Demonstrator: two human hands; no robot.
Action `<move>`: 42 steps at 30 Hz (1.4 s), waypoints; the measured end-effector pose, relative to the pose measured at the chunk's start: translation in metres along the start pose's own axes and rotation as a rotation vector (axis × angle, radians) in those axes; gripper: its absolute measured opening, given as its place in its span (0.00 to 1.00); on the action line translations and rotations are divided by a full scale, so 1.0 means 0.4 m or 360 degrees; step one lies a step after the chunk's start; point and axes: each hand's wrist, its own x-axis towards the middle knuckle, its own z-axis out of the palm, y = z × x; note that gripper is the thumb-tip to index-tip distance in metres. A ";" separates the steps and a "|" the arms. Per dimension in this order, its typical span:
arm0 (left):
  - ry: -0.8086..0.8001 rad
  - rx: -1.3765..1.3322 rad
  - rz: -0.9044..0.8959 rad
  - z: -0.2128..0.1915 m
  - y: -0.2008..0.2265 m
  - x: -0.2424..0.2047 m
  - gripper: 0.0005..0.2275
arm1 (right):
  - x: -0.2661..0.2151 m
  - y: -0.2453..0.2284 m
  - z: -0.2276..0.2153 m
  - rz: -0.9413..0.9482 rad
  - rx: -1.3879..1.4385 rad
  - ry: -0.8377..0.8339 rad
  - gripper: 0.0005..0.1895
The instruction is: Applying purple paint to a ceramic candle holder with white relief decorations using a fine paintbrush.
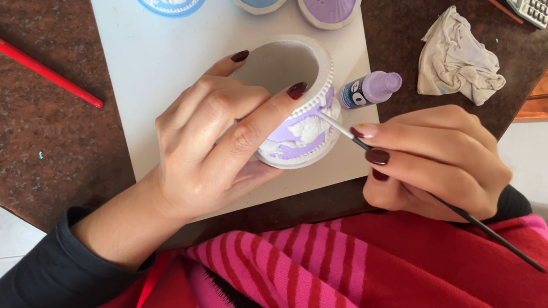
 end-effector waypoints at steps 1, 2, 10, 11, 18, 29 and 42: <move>0.0001 0.0002 -0.0002 -0.001 0.000 0.000 0.24 | -0.003 0.002 0.001 -0.0001 0.0002 -0.0001 0.11; -0.0011 -0.0016 -0.0004 -0.002 0.000 -0.001 0.24 | -0.006 0.004 0.002 -0.0019 -0.0013 0.0047 0.11; -0.0013 -0.0015 -0.0019 0.003 -0.006 -0.011 0.26 | -0.063 0.023 -0.003 0.0070 0.0068 0.0211 0.11; -0.0008 -0.0069 -0.0033 0.008 -0.009 -0.015 0.27 | -0.075 0.028 -0.001 0.0043 0.0028 0.0314 0.10; -0.0065 0.0026 -0.0248 -0.009 -0.002 -0.011 0.32 | -0.033 0.026 0.025 -0.0075 -0.0024 0.0397 0.10; -0.0094 0.0141 -0.0280 -0.012 0.012 -0.006 0.29 | 0.020 -0.003 0.018 -0.0076 -0.0242 -0.0214 0.13; -0.0099 0.0165 -0.0289 -0.008 0.012 -0.008 0.30 | 0.021 0.007 0.025 -0.0106 -0.0253 -0.0191 0.14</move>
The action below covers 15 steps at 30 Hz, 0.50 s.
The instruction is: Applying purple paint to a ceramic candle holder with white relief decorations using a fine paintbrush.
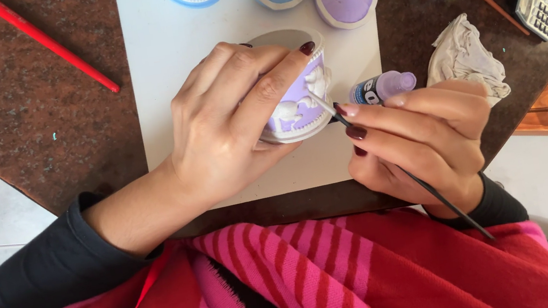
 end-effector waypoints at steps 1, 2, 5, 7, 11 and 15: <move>-0.0001 -0.0002 -0.0001 0.000 -0.001 0.000 0.30 | 0.003 -0.003 0.001 0.0002 0.0000 -0.0001 0.14; -0.0005 -0.0016 0.0004 0.000 -0.002 -0.001 0.30 | 0.005 -0.006 0.001 0.0041 0.0010 -0.0002 0.15; -0.0008 -0.0028 0.0008 0.001 -0.005 -0.005 0.31 | -0.008 -0.001 -0.003 0.0119 0.0053 0.0014 0.14; -0.0008 -0.0025 0.0010 0.005 -0.011 -0.008 0.32 | -0.041 0.023 0.007 0.0159 0.0085 0.0033 0.14; 0.0127 -0.0131 -0.0113 0.004 -0.011 -0.014 0.36 | -0.086 0.036 0.053 0.0079 0.0222 0.0732 0.15; 0.0231 -0.0207 -0.0311 -0.003 0.015 -0.013 0.36 | -0.047 -0.071 0.077 0.1259 0.1197 0.0470 0.22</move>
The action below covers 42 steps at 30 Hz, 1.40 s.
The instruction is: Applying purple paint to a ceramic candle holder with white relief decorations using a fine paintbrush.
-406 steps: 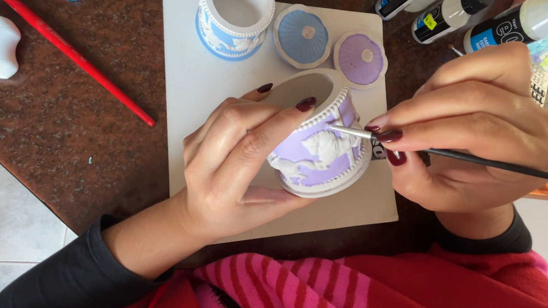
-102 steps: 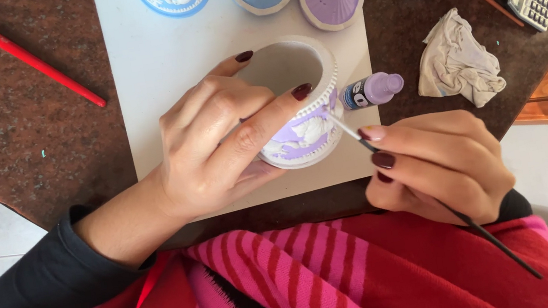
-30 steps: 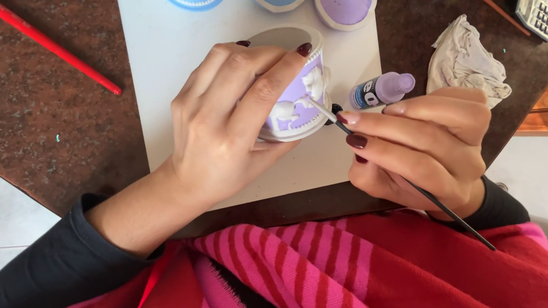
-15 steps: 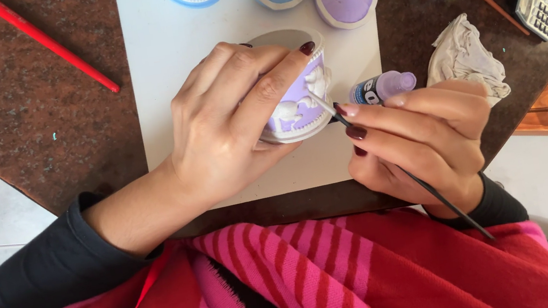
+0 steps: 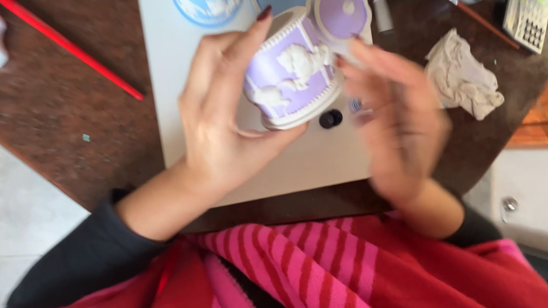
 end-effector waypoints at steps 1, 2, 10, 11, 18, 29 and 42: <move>0.0007 0.0018 0.0032 0.001 0.008 0.009 0.36 | 0.003 0.003 0.023 -0.0034 0.0013 0.0006 0.22; 0.0073 0.0033 0.0074 0.004 0.021 0.010 0.36 | -0.002 0.002 0.043 0.0030 0.0277 -0.0033 0.30; 0.0195 -0.0008 0.0165 0.016 0.090 -0.017 0.36 | -0.038 0.054 0.042 -0.0034 0.0649 0.0060 0.41; 0.0058 -0.0116 0.0017 0.003 0.107 -0.018 0.36 | -0.026 0.050 0.019 -0.0045 0.0583 -0.0011 0.41; -0.0334 -0.2207 -0.1118 -0.013 0.061 -0.084 0.19 | 0.097 -0.034 -0.108 -0.0012 0.0637 -0.0737 0.41; 0.0094 -0.2727 -0.1175 0.101 0.001 -0.221 0.17 | 0.033 0.174 -0.286 -0.0534 -0.0257 0.0431 0.09; 0.0108 -0.2558 -0.1198 0.122 -0.027 -0.265 0.17 | 0.039 0.143 -0.207 -0.0483 -0.0645 0.0253 0.18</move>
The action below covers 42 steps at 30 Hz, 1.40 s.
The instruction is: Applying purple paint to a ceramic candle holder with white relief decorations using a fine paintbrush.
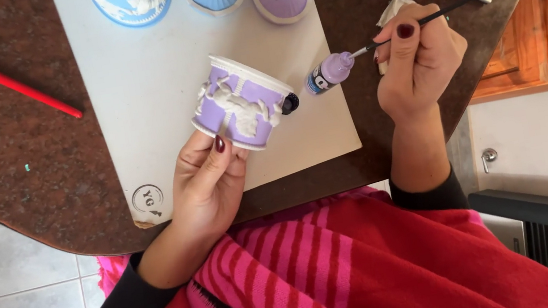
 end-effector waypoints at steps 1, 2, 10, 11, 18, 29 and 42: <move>0.0008 -0.0004 -0.0007 0.008 0.003 0.004 0.17 | 0.000 0.003 -0.001 0.0010 -0.0003 -0.0004 0.18; 0.0029 0.0021 -0.0038 0.017 0.008 0.007 0.17 | -0.001 0.005 0.000 -0.0004 -0.0009 -0.0019 0.18; 0.0063 -0.0075 -0.0067 -0.027 -0.012 -0.015 0.13 | -0.042 0.084 -0.021 -0.0087 -0.0029 0.0035 0.15; 0.0024 -0.0078 -0.0055 -0.018 -0.009 -0.011 0.14 | -0.068 0.110 -0.033 -0.0075 0.0179 0.0250 0.12; 0.0044 -0.0052 -0.0033 0.018 0.005 -0.002 0.16 | -0.057 -0.101 0.068 -0.0194 0.0482 0.0416 0.06; -0.0014 -0.0019 0.0028 0.010 0.001 -0.009 0.13 | -0.105 -0.183 0.073 -0.0371 0.0312 -0.0335 0.13; -0.0031 -0.0002 -0.0024 0.026 0.011 -0.010 0.13 | -0.116 -0.187 0.091 -0.0207 0.0418 -0.0384 0.11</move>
